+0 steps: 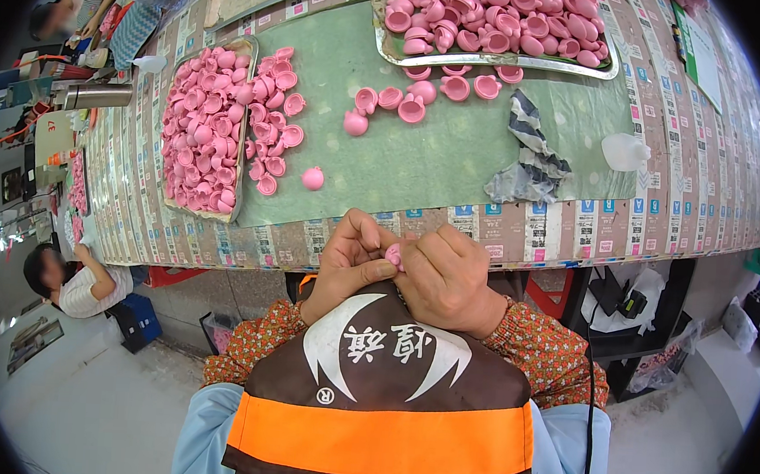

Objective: Assembling small pink ceramic vessels by applying slip from a bottle and inserting white inner components.

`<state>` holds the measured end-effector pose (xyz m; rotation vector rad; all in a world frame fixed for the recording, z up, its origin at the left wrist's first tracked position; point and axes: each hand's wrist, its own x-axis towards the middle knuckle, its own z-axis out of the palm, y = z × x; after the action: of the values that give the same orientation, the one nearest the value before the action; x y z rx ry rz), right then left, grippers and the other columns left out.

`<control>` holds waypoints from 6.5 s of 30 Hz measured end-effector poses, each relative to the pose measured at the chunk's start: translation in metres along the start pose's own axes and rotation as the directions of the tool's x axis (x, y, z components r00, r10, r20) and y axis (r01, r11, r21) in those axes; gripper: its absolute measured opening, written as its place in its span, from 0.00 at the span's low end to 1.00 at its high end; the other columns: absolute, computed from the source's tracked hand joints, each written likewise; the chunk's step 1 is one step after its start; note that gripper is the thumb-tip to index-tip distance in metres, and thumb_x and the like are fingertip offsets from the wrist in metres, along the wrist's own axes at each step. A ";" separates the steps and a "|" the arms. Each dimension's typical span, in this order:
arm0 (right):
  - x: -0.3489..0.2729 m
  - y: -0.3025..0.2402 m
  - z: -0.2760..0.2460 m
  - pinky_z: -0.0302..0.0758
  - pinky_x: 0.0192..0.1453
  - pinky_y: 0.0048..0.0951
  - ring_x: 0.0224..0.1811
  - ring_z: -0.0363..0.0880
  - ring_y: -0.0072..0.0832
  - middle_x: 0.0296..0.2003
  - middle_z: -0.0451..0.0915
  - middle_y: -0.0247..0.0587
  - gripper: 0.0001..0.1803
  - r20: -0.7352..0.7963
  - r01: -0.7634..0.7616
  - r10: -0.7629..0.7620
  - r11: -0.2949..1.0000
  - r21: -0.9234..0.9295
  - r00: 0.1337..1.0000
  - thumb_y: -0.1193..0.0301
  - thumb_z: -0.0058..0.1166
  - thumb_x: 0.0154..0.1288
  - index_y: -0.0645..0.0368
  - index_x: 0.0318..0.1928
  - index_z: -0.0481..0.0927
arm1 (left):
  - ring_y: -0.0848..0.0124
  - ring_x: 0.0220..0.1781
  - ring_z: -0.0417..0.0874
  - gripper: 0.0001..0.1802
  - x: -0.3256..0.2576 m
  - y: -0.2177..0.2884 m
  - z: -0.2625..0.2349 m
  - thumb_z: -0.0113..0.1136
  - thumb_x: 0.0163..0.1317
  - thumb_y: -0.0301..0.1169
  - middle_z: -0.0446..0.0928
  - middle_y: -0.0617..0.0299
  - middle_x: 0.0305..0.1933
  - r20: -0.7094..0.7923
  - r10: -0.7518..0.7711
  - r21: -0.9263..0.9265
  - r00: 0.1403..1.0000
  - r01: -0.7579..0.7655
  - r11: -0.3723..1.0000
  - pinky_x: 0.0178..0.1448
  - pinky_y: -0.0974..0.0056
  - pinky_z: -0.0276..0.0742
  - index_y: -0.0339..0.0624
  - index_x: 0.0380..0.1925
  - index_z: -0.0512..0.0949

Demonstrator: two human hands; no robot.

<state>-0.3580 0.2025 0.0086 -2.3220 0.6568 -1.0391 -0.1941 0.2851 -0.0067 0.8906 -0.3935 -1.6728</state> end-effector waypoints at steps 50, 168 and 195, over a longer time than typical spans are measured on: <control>0.009 0.004 0.004 0.69 0.31 0.36 0.30 0.71 0.37 0.30 0.72 0.40 0.20 0.015 -0.162 0.161 0.986 0.044 0.987 0.72 0.73 0.46 0.61 0.40 0.79 | 0.72 0.50 0.81 0.16 0.007 0.011 0.003 0.61 0.68 0.23 0.79 0.55 0.49 -0.058 -0.013 -0.020 0.998 0.012 1.000 0.56 0.66 0.78 0.40 0.51 0.66; -0.043 0.107 -0.103 0.66 0.57 0.27 0.53 0.69 0.24 0.56 0.73 0.37 0.27 -0.747 -0.666 0.522 0.732 0.144 0.413 0.76 0.56 0.69 0.61 0.68 0.70 | 0.58 0.46 0.79 0.10 0.258 0.232 -0.075 0.65 0.61 0.41 0.83 0.63 0.39 0.362 0.671 0.826 0.647 0.111 -0.553 0.48 0.50 0.71 0.50 0.38 0.81; -0.026 0.118 -0.102 0.74 0.51 0.25 0.46 0.78 0.23 0.46 0.80 0.41 0.15 -0.628 -0.564 0.547 0.801 0.201 0.553 0.67 0.54 0.76 0.67 0.52 0.77 | 0.65 0.42 0.75 0.03 0.026 0.148 -0.062 0.64 0.61 0.32 0.77 0.67 0.36 0.206 0.613 0.946 0.763 0.004 -0.323 0.50 0.58 0.65 0.50 0.35 0.84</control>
<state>-0.4783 0.1036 -0.0193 -1.4849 1.5705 -1.5119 -0.0495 0.2285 0.0423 2.0044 -1.7030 -0.0699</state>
